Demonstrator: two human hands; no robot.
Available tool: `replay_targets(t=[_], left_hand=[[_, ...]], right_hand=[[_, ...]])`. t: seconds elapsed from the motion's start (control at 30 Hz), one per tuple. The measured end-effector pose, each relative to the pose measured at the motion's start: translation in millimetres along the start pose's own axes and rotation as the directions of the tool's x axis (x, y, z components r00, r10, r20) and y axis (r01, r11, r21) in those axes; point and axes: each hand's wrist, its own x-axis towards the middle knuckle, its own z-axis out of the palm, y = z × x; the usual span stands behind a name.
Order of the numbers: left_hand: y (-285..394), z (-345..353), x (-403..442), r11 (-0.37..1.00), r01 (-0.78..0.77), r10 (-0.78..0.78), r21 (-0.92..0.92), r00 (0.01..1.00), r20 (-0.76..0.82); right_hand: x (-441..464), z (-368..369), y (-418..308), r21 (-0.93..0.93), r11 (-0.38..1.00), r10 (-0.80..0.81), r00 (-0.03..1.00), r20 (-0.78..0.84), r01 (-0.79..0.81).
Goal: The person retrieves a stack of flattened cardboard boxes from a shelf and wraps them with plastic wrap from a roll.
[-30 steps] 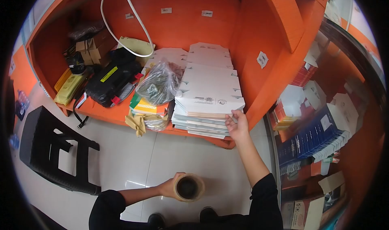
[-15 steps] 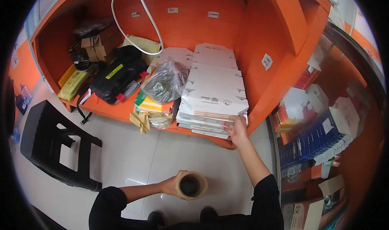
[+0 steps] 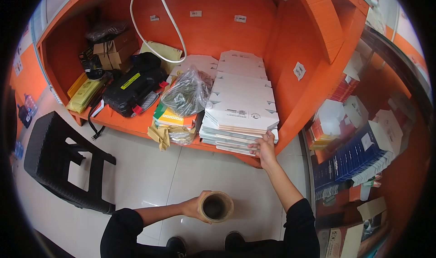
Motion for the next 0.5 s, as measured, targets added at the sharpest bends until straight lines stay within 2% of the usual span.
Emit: replay_targets(t=[0.17,0.27,0.33,0.37,0.43,0.5], left_hand=[[11,-1,0,0.999,0.042,-0.042,0.034,0.999,-0.022],[25,1,-4,0.994,0.102,-0.096,0.042,0.987,-0.131],[23,-2,-16,0.993,0.118,-0.113,0.006,0.961,-0.251],[15,-7,-22,0.993,0.121,-0.115,0.007,0.960,-0.257],[-8,-24,-41,0.998,-0.009,-0.018,-0.061,0.903,-0.429],[-3,-48,-62,0.992,0.120,-0.126,-0.048,0.826,-0.549]], right_hand=[[-2,3,-2,-0.017,1.000,-0.005,0.998,-0.056,0.005],[-2,3,-2,-0.035,0.999,-0.010,0.999,-0.049,0.009],[-1,1,-3,-0.026,1.000,0.002,0.999,-0.036,-0.003],[-2,1,-4,-0.005,1.000,0.012,0.999,-0.043,-0.012],[-5,1,-4,-0.004,1.000,0.012,0.998,-0.062,-0.013],[-9,-4,1,-0.047,0.997,-0.071,0.991,-0.117,0.066]])
